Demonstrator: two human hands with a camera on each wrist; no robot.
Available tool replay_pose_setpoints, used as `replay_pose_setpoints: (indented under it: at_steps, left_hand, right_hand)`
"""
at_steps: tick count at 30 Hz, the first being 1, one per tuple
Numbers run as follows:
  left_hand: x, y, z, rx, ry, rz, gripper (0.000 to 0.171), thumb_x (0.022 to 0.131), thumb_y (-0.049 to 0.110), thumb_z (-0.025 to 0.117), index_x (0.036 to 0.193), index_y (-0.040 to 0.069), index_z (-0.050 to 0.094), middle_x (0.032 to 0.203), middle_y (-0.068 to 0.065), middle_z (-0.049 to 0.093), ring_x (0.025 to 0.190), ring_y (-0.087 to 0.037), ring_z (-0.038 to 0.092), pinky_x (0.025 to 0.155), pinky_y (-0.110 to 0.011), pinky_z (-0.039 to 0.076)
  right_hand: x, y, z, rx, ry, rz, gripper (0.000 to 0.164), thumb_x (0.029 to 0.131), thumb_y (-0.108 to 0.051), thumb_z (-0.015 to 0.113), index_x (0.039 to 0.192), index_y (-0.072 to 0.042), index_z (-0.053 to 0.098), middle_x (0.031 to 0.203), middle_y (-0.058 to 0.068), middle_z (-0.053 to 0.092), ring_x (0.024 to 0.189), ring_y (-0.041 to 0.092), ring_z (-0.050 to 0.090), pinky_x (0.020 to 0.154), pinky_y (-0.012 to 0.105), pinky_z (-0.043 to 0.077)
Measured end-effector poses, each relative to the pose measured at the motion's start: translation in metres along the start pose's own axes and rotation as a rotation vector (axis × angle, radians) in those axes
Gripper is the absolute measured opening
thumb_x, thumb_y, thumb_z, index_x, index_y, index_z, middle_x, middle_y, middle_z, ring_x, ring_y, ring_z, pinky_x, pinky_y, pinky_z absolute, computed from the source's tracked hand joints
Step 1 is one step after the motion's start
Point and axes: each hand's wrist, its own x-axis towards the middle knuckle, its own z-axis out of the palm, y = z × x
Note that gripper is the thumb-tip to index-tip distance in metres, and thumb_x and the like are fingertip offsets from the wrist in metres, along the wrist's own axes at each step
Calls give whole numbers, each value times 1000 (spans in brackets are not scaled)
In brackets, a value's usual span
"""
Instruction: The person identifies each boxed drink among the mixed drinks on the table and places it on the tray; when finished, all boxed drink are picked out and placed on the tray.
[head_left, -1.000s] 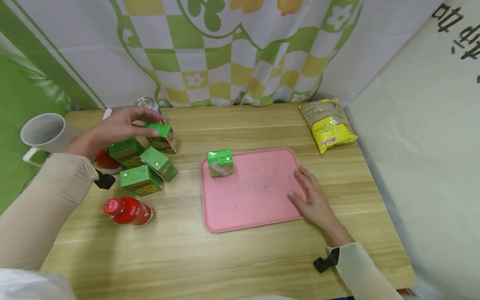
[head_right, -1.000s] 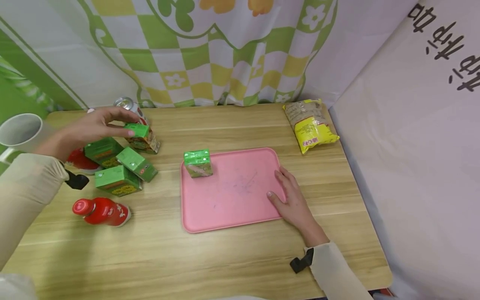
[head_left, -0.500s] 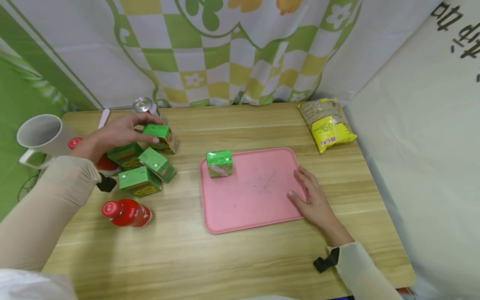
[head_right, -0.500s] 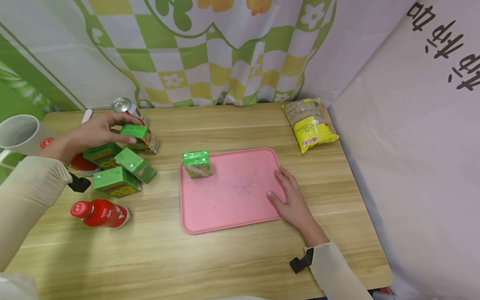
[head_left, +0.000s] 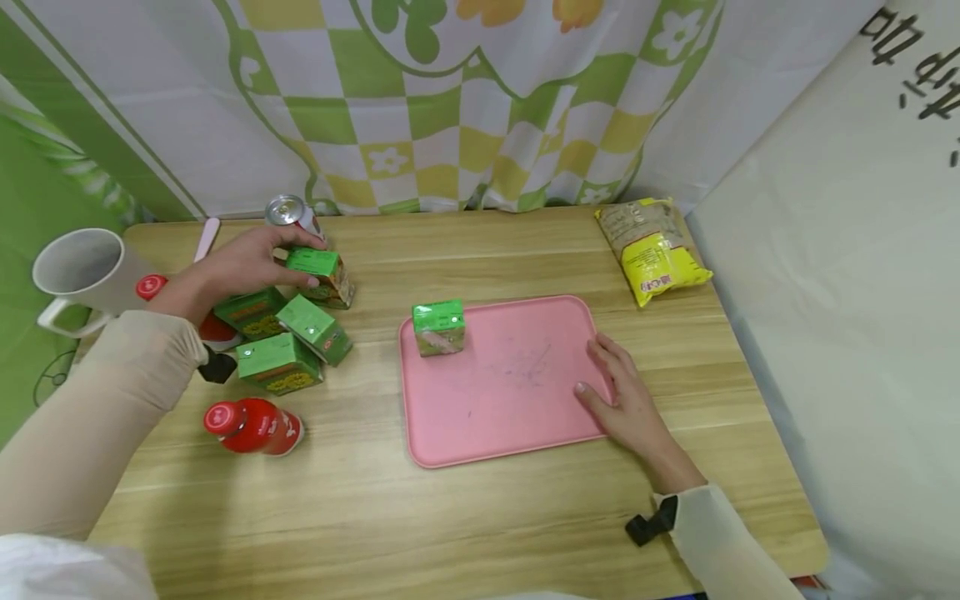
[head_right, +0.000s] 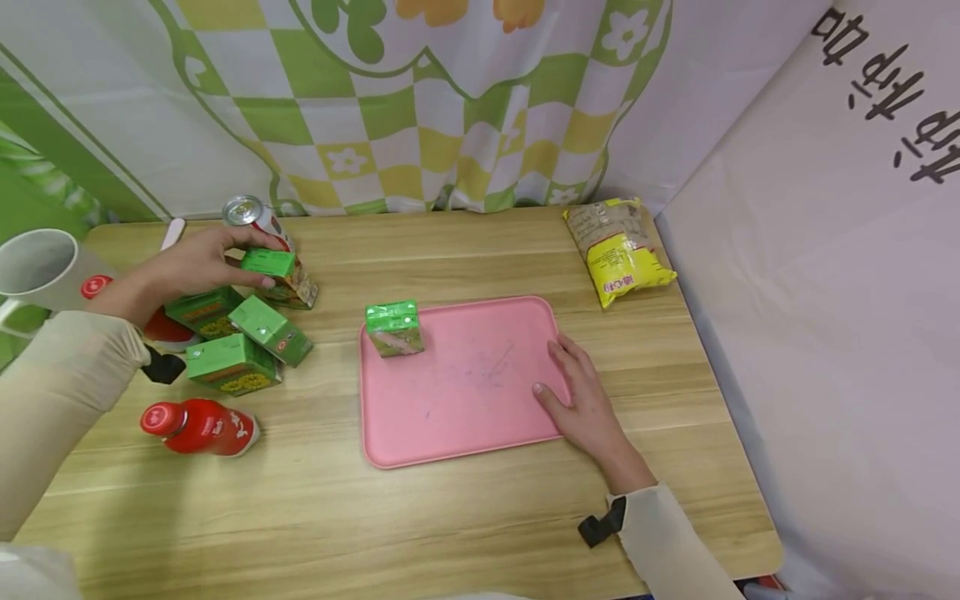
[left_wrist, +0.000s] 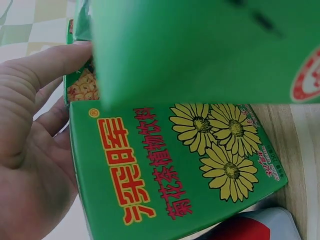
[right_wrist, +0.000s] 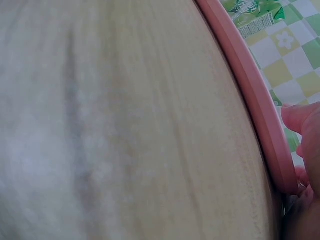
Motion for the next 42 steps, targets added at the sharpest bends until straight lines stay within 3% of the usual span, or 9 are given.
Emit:
replay_pose_setpoints:
  at_steps: [6, 10, 15, 21, 24, 31, 36, 42]
  left_hand:
    - [-3, 8, 0, 67, 16, 2, 52, 90, 25, 81, 136, 11, 62, 135, -17, 57, 118, -33, 52, 94, -49, 42]
    - [-5, 18, -2, 65, 33, 9, 53, 91, 27, 80, 137, 10, 60, 139, -15, 55, 122, -33, 51, 92, -50, 44]
    - [-7, 42, -11, 82, 71, 23, 59, 91, 34, 79, 140, 9, 58, 143, -15, 51, 127, -35, 47, 95, -54, 43]
    - [-11, 82, -11, 84, 154, 48, 61, 89, 40, 79, 137, 7, 61, 133, -14, 59, 122, -33, 50, 94, -55, 41]
    - [-10, 105, -6, 87, 168, 56, 60, 88, 42, 80, 135, 8, 62, 130, -12, 61, 119, -32, 52, 93, -52, 42]
    - [-6, 153, 12, 109, 128, 118, 55, 88, 41, 80, 132, 12, 64, 123, -5, 63, 111, -22, 55, 85, -43, 47]
    - [-3, 179, 25, 72, 109, 158, 52, 87, 36, 82, 129, 12, 66, 122, -5, 64, 119, -23, 52, 90, -44, 48]
    - [14, 206, 50, 1, 79, 250, 46, 85, 27, 85, 126, 12, 69, 113, -1, 66, 111, -19, 54, 90, -40, 47]
  right_hand:
    - [0, 2, 1, 9, 2, -4, 68, 97, -24, 70, 155, -6, 40, 165, 7, 24, 147, 37, 26, 111, 66, 25]
    - [0, 5, 0, 20, 7, -10, 67, 97, -24, 70, 155, -7, 40, 165, 7, 23, 147, 37, 26, 111, 66, 26]
    - [-1, 6, 1, 27, 13, -12, 67, 97, -25, 71, 155, -8, 40, 165, 7, 24, 147, 37, 26, 111, 66, 26]
    - [-3, 9, 0, 17, 15, -19, 67, 98, -26, 69, 156, -9, 39, 165, 7, 23, 147, 37, 26, 111, 66, 26]
    - [-4, 10, -1, 11, 22, -28, 66, 99, -26, 68, 156, -8, 39, 165, 8, 23, 147, 37, 26, 111, 66, 26]
    - [-4, 12, -2, 6, 29, -48, 67, 99, -26, 67, 156, -8, 38, 165, 9, 23, 147, 39, 25, 111, 68, 25]
    - [-2, 10, 0, 7, 17, -57, 67, 100, -29, 67, 157, -10, 37, 165, 9, 23, 147, 38, 25, 110, 68, 25]
    - [-1, 11, 2, 16, 21, -61, 68, 99, -30, 67, 157, -10, 37, 165, 9, 23, 147, 38, 25, 111, 67, 25]
